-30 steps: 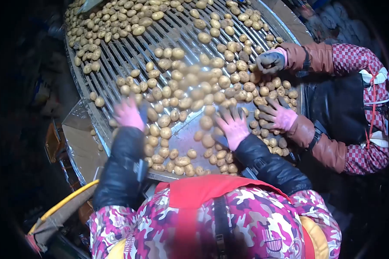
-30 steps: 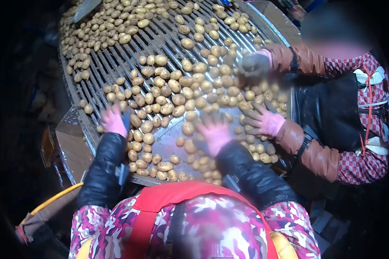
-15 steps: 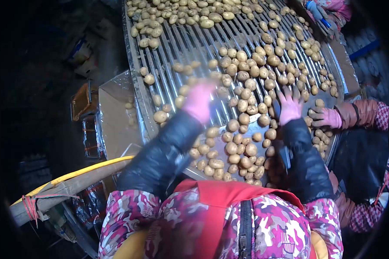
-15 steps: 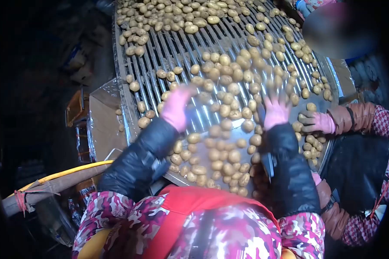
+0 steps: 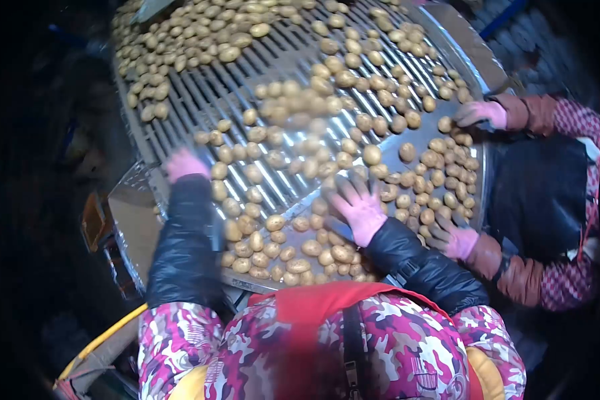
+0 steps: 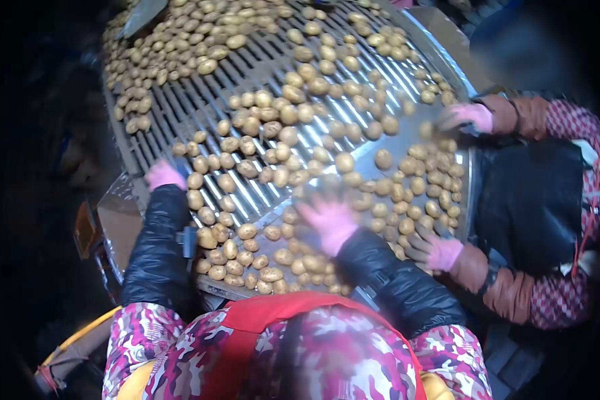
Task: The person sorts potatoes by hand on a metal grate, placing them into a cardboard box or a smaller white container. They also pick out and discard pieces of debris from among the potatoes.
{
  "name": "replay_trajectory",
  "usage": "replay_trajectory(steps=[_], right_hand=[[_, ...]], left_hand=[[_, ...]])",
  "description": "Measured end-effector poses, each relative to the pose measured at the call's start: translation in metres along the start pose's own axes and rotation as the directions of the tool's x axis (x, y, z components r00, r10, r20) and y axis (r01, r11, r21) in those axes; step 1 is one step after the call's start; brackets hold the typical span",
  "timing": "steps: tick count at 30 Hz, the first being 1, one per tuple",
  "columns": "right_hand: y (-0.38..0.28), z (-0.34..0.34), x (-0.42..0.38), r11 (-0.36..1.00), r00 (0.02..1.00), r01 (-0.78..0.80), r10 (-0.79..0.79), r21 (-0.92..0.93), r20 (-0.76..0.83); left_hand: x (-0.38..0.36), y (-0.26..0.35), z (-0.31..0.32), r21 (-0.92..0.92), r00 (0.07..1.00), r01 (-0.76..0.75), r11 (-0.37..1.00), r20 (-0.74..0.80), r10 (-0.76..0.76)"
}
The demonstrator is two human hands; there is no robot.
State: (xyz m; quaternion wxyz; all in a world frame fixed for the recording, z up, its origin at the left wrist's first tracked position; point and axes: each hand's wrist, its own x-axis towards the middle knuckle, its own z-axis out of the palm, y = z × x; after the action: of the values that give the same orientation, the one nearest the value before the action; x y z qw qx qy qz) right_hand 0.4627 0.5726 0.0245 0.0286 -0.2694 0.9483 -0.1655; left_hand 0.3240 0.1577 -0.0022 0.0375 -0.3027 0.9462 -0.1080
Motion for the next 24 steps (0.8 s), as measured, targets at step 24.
replay_trajectory(steps=[24], right_hand=[[0.03, -0.008, 0.019, 0.958, 0.958, -0.282, 0.284, -0.06, 0.033]], left_hand=[[0.2, -0.044, 0.0, -0.033, 0.836, -0.529, 0.848, -0.19, 0.514]])
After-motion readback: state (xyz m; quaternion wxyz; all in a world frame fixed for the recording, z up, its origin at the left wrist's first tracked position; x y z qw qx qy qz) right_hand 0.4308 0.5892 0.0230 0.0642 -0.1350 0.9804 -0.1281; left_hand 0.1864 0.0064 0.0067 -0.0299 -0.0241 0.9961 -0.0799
